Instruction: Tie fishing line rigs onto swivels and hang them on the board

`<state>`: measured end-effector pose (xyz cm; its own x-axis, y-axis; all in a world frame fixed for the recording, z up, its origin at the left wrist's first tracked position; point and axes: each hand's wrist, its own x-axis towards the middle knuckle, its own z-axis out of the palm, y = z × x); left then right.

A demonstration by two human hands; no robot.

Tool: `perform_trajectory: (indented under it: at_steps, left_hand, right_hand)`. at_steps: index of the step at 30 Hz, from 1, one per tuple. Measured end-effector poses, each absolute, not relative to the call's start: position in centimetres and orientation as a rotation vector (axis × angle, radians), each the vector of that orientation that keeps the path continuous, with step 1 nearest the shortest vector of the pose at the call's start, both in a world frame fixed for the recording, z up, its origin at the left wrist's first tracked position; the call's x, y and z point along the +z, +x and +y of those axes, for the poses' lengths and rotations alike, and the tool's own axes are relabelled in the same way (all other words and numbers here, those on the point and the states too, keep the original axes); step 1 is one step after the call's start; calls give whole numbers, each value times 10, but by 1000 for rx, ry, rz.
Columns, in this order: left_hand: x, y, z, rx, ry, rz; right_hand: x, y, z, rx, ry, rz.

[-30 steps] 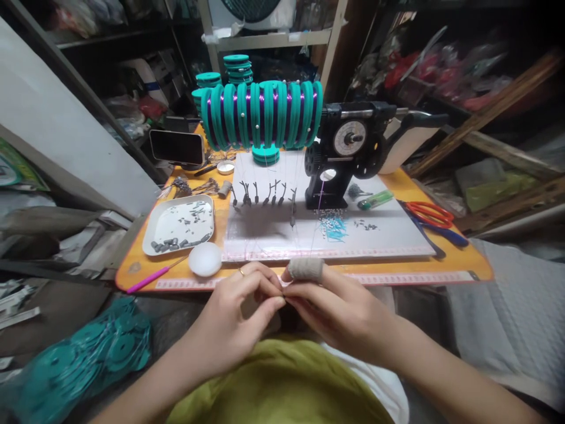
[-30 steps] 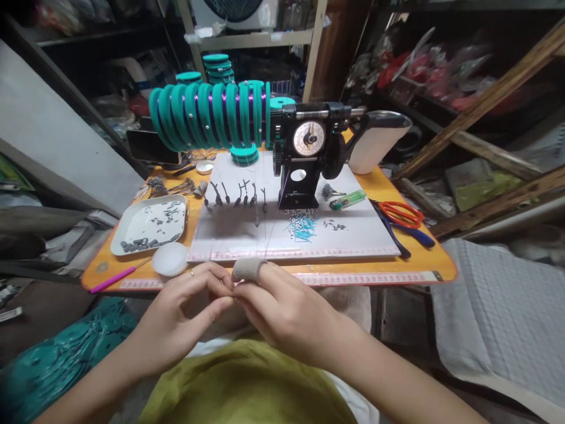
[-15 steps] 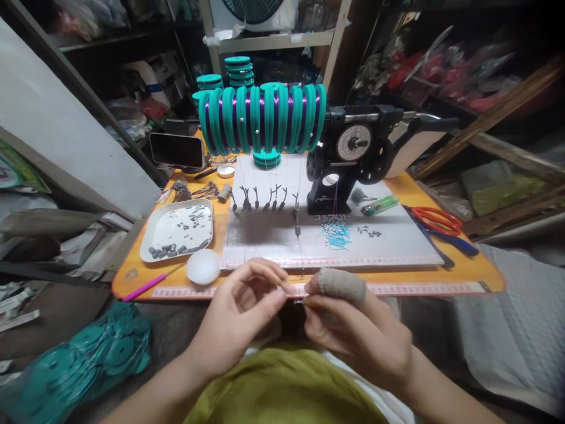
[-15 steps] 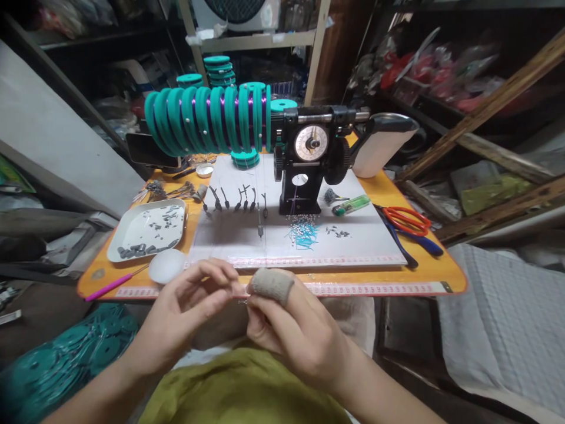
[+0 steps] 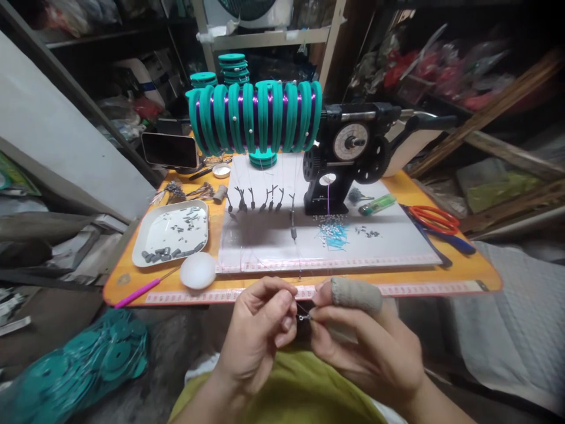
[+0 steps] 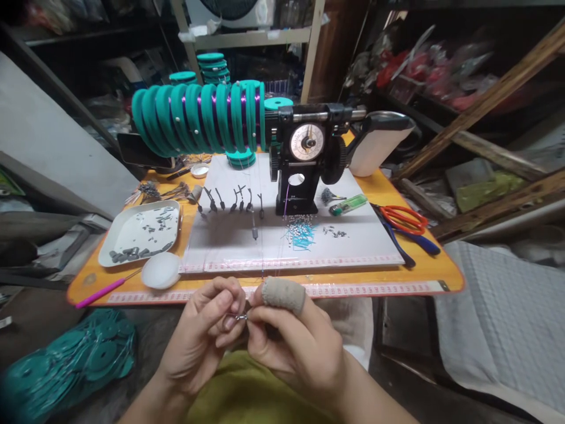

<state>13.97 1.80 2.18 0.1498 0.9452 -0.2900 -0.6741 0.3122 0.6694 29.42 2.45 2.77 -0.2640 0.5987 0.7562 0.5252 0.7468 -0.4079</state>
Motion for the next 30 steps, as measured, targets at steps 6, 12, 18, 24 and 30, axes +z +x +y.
perform_trajectory:
  at_steps: [6,12,18,24,30]
  left_hand:
    - [12,135,14,1265,1079,940]
    - [14,131,9,1318,1355,1041]
    - [15,131,7,1344,1348,1072]
    - [11,134,5,1406,1164,1108]
    - [11,130,10,1405,1315,1201]
  right_hand:
    - [34,292,26,281,-905,-1861]
    - [35,291,25,315,-892,-1890]
    - [36,293,24,369,-890,-1928]
    - [28,292,26,336,-898,-2009]
    - [21,291,25,75,-844,-2125]
